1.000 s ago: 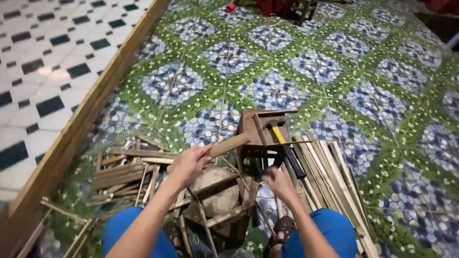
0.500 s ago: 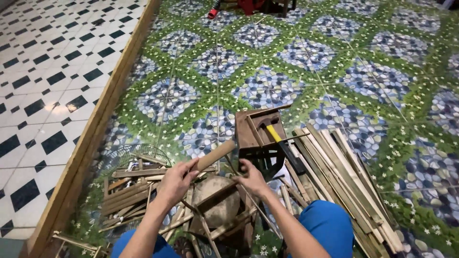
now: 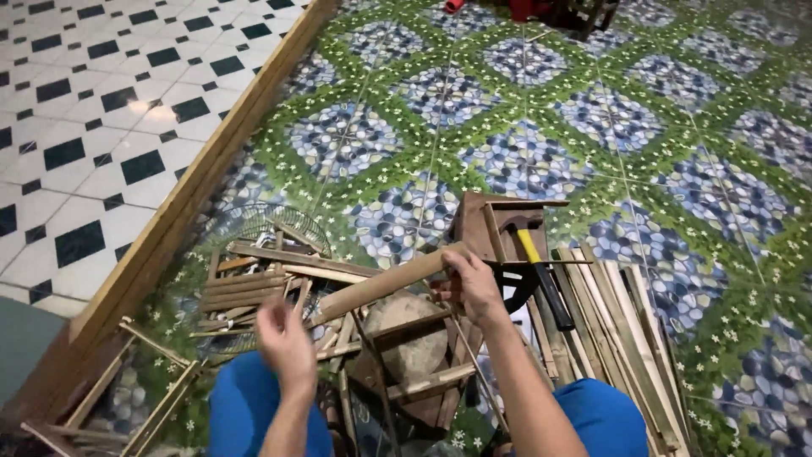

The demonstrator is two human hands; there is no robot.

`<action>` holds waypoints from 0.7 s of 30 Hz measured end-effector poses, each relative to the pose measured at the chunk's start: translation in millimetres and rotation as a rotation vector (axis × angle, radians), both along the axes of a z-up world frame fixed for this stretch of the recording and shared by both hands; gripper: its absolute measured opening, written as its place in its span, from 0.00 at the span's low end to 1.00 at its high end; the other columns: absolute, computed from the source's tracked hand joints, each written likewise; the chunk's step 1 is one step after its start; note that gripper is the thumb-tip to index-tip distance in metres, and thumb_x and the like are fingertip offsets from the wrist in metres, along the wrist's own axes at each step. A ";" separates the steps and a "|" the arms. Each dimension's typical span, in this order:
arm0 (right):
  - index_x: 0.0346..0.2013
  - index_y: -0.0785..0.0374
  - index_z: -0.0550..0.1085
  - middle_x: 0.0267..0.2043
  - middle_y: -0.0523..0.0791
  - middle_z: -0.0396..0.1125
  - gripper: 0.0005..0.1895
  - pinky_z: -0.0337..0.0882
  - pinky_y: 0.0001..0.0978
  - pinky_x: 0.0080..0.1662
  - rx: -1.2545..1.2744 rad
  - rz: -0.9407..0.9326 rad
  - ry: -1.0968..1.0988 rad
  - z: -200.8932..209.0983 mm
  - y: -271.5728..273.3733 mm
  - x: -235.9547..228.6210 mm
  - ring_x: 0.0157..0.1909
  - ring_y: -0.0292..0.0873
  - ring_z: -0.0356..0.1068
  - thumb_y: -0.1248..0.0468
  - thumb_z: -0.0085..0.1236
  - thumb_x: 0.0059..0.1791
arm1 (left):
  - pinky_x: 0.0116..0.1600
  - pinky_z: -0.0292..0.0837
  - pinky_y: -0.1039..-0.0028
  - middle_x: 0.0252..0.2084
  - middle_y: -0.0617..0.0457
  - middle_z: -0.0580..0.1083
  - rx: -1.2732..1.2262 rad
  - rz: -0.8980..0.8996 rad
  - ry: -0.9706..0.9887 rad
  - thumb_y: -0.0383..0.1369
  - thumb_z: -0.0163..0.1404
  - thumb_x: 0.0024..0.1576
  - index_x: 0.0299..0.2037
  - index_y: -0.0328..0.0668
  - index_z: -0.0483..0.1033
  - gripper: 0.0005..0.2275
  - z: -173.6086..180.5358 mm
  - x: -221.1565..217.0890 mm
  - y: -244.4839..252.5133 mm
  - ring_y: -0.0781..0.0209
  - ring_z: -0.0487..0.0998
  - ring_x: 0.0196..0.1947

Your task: Assembling a small wooden structure using thin wood strips and a hammer on the floor.

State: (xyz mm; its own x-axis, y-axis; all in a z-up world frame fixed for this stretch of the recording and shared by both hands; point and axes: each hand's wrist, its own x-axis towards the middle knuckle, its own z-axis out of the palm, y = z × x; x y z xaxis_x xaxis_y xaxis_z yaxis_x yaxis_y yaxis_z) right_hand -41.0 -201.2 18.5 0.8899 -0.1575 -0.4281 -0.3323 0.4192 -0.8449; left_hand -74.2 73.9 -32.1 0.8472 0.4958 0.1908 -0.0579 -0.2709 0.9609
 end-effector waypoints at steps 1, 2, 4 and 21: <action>0.55 0.66 0.71 0.34 0.53 0.68 0.21 0.69 0.33 0.23 -0.018 -0.017 0.012 -5.9 -1.5 2.0 0.24 0.49 0.71 0.60 0.59 0.51 | 0.57 0.73 0.66 0.49 0.47 0.73 -0.125 0.043 0.219 0.23 0.52 0.59 0.52 0.41 0.72 0.12 -65.3 -4.5 11.4 0.53 0.75 0.49; 0.56 0.65 0.71 0.39 0.56 0.72 0.22 0.74 0.37 0.25 -0.041 -0.030 0.029 -12.9 -5.4 1.6 0.27 0.53 0.75 0.58 0.60 0.50 | 0.51 0.72 0.65 0.42 0.49 0.78 -0.256 0.090 0.442 0.19 0.55 0.54 0.44 0.46 0.73 0.12 -130.7 -25.5 20.6 0.53 0.77 0.42; 0.56 0.66 0.70 0.39 0.56 0.71 0.22 0.76 0.39 0.26 -0.033 -0.031 0.015 -15.9 -8.6 0.0 0.28 0.54 0.76 0.60 0.60 0.50 | 0.38 0.73 0.67 0.47 0.48 0.78 -0.218 -0.066 0.764 0.33 0.56 0.54 0.52 0.47 0.73 0.15 -165.4 -41.5 -15.4 0.52 0.79 0.40; 0.49 0.70 0.65 0.40 0.63 0.71 0.16 0.82 0.47 0.42 0.212 -0.009 -0.157 12.8 -39.9 -34.5 0.37 0.64 0.77 0.65 0.56 0.52 | 0.16 0.59 0.66 0.21 0.44 0.69 -0.296 -0.376 0.938 0.20 0.57 0.45 0.36 0.44 0.75 0.11 -125.0 -21.2 -42.6 0.54 0.67 0.17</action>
